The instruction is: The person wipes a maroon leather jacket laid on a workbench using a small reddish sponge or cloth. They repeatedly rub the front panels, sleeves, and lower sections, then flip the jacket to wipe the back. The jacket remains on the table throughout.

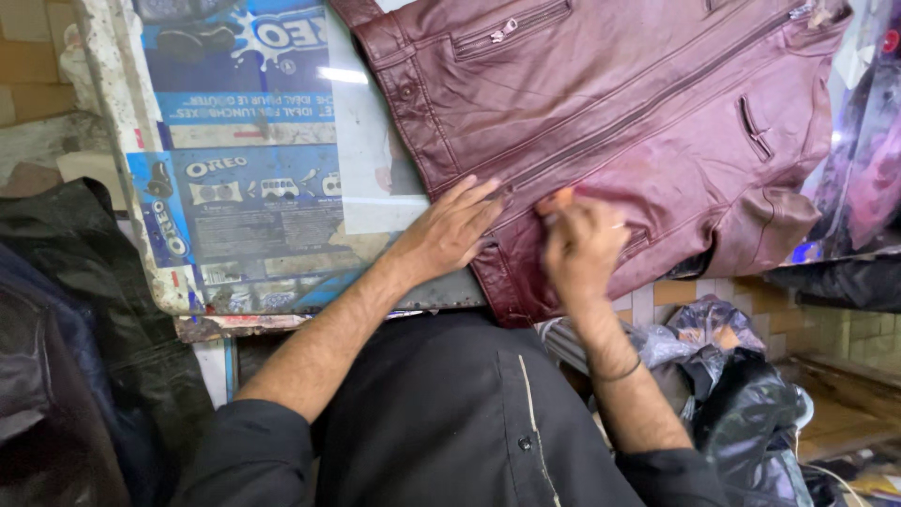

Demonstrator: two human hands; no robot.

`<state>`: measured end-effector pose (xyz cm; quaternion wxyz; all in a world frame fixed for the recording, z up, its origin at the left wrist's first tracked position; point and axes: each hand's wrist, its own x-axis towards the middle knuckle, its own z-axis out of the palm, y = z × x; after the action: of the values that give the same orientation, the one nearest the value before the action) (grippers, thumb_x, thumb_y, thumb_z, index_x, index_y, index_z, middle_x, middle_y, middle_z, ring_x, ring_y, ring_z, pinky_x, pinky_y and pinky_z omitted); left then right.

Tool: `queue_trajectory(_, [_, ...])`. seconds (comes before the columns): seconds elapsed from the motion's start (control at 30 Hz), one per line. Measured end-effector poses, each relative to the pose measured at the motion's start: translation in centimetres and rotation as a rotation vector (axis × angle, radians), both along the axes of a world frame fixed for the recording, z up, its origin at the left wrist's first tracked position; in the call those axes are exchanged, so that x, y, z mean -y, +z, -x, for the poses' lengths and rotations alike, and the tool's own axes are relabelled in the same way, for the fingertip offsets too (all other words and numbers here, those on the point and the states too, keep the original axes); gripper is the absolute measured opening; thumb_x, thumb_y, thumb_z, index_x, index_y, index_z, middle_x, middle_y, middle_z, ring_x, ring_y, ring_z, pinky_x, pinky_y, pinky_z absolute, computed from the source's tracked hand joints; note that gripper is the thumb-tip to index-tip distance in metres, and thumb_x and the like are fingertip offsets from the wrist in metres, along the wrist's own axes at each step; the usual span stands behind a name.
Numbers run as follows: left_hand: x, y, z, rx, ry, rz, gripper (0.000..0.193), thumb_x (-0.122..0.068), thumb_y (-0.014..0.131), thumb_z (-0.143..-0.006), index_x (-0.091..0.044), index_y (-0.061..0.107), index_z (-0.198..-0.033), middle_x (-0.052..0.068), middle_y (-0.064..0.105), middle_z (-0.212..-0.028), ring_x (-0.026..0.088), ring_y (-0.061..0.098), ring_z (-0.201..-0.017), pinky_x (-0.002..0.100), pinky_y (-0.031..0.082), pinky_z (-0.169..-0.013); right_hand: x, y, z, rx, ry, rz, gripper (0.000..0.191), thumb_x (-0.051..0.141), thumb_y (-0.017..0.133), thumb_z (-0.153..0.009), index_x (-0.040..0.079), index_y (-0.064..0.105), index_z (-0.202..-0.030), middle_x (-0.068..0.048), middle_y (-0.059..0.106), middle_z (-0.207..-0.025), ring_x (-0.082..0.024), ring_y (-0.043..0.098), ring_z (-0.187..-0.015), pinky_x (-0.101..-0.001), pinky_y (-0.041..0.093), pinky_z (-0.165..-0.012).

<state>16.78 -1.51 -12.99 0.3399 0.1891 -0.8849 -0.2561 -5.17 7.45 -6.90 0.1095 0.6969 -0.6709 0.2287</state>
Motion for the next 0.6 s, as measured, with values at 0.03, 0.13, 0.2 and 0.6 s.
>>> queue_trajectory(0.03, [0.0,0.0,-0.7,0.04,-0.015,0.005,0.078,-0.009,0.083,-0.077,0.001,0.047,-0.146,0.024,0.056,-0.146,0.035,0.043,-0.146,0.051,0.027,-0.128,-0.3,-0.2,-0.6,0.038,0.076,0.002,0.024,0.007,0.07,-0.087,0.015,0.072,-0.11,-0.007,0.065,-0.113,-0.03,0.058,-0.105,-0.0445,0.04,-0.087])
queue_trajectory(0.13, [0.2,0.2,-2.0,0.149,0.006,0.029,0.093,-0.02,0.088,-0.07,-0.002,0.043,-0.15,0.012,0.059,-0.143,0.031,0.037,-0.147,0.061,0.015,-0.124,-1.4,-0.9,-2.7,-0.032,0.087,-0.118,0.021,0.01,0.074,-0.09,0.017,0.078,-0.109,-0.005,0.064,-0.099,-0.028,0.056,-0.095,-0.0433,0.039,-0.081])
queue_trajectory(0.2, [0.4,0.3,-2.3,0.193,0.009,0.028,0.096,-0.024,0.089,-0.073,-0.005,0.038,-0.153,0.01,0.059,-0.146,0.028,0.034,-0.152,0.061,0.01,-0.127,-1.6,-1.0,-3.7,-0.013,-0.049,-0.123,0.018,0.01,0.075,-0.092,0.017,0.078,-0.108,-0.003,0.065,-0.098,-0.028,0.057,-0.094,-0.0438,0.037,-0.08])
queue_trajectory(0.6, [0.5,0.4,-2.5,0.225,0.017,-0.036,0.098,-0.025,0.088,-0.075,-0.009,0.035,-0.155,0.008,0.059,-0.148,0.023,0.033,-0.152,0.06,0.005,-0.128,-1.5,-0.7,-4.2,0.041,0.018,-0.173,0.017,0.007,0.074,-0.092,0.012,0.076,-0.109,-0.006,0.06,-0.092,-0.027,0.053,-0.092,-0.0418,0.038,-0.08])
